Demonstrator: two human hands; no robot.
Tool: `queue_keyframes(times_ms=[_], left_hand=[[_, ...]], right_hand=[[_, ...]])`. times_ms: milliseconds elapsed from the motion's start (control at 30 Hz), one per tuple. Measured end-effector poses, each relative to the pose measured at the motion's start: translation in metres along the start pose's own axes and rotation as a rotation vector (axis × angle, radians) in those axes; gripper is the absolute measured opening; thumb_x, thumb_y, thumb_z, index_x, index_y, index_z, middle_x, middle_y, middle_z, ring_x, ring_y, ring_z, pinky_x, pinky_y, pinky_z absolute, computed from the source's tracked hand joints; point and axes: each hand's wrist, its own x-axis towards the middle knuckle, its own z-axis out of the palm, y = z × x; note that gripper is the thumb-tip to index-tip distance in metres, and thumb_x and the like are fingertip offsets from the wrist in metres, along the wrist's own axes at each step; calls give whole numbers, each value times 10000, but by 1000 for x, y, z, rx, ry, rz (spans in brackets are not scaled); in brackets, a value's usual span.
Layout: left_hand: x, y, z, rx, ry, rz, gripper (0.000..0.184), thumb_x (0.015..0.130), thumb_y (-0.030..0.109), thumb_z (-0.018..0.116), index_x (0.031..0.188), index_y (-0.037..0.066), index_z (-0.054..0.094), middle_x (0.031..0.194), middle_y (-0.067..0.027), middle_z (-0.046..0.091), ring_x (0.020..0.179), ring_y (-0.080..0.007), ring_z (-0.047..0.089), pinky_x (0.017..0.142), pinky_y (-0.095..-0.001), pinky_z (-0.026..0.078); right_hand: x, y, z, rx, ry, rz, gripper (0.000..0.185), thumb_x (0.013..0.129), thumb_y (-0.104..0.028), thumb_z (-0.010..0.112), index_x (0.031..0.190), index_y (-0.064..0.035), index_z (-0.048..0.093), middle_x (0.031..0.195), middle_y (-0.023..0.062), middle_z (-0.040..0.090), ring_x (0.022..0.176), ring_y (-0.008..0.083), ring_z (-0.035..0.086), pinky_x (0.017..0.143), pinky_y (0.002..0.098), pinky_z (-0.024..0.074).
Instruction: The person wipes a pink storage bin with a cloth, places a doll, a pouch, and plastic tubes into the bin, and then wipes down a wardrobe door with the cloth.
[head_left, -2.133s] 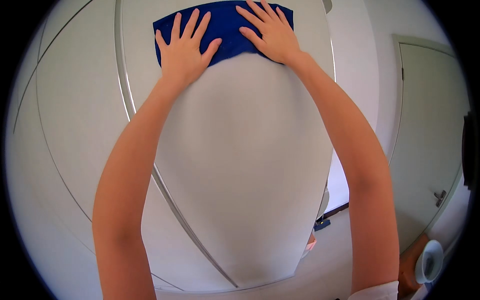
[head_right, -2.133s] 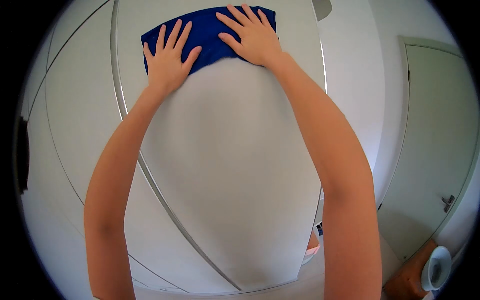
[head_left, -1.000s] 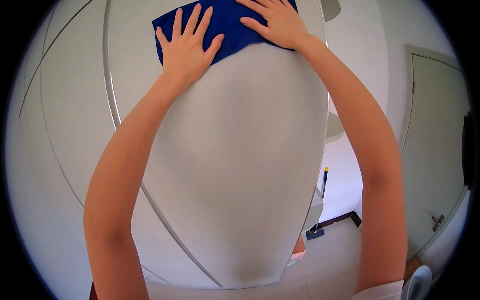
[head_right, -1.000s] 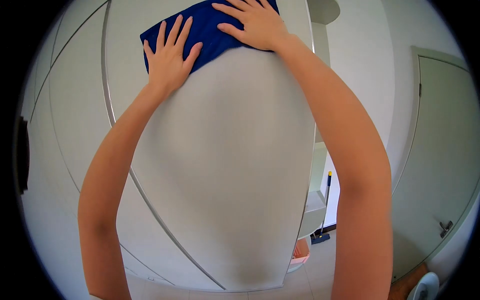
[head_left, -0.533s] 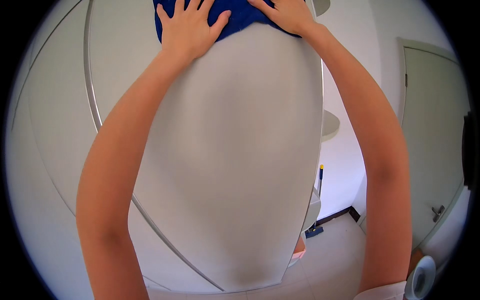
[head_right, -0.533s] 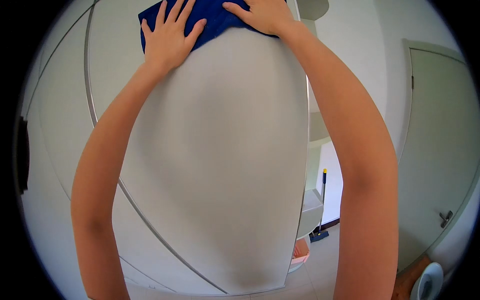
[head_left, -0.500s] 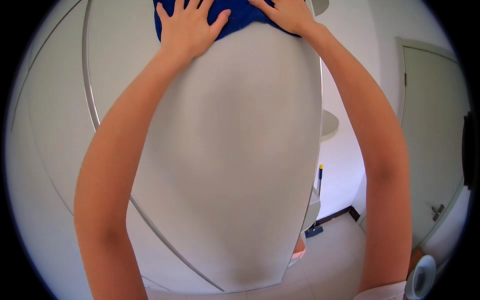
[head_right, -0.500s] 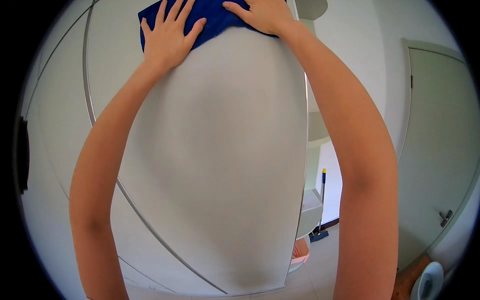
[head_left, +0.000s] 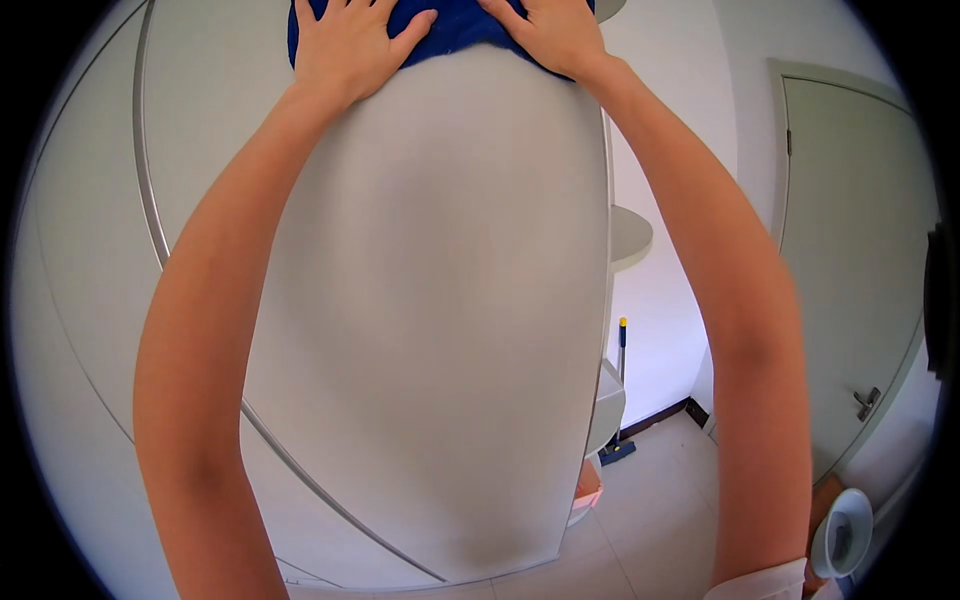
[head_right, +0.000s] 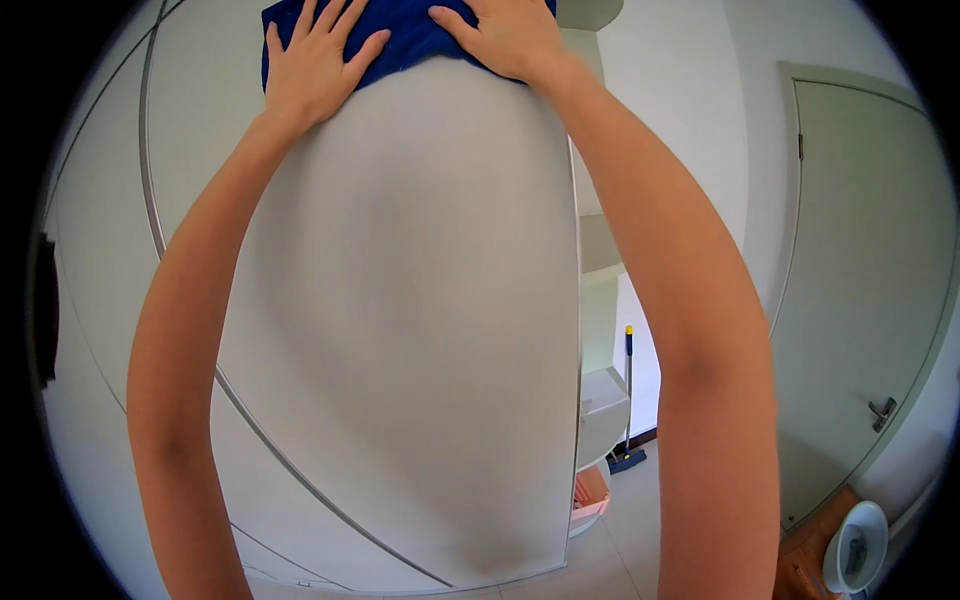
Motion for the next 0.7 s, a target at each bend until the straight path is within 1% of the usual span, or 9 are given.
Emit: queue_keyframes(times_ms=[367, 700], left_hand=[[16, 14, 5, -78, -11, 24, 669, 907, 487, 522, 1465, 142, 390, 1533, -97, 349, 1433, -332, 254, 1138, -602, 160], [-18, 38, 17, -126, 15, 28, 672, 882, 475, 557, 1447, 137, 417, 1513, -102, 374, 1416, -343, 277, 1124, -619, 173]], right_hand=[[-6, 16, -1, -33, 33, 45, 565, 964, -415, 477, 1452, -138, 414, 1503, 140, 385, 1405, 333, 313, 1154, 484, 216], [-49, 11, -1, -11, 18, 69, 557, 952, -374, 509, 1448, -138, 417, 1505, 137, 378, 1402, 345, 312, 1145, 502, 222]])
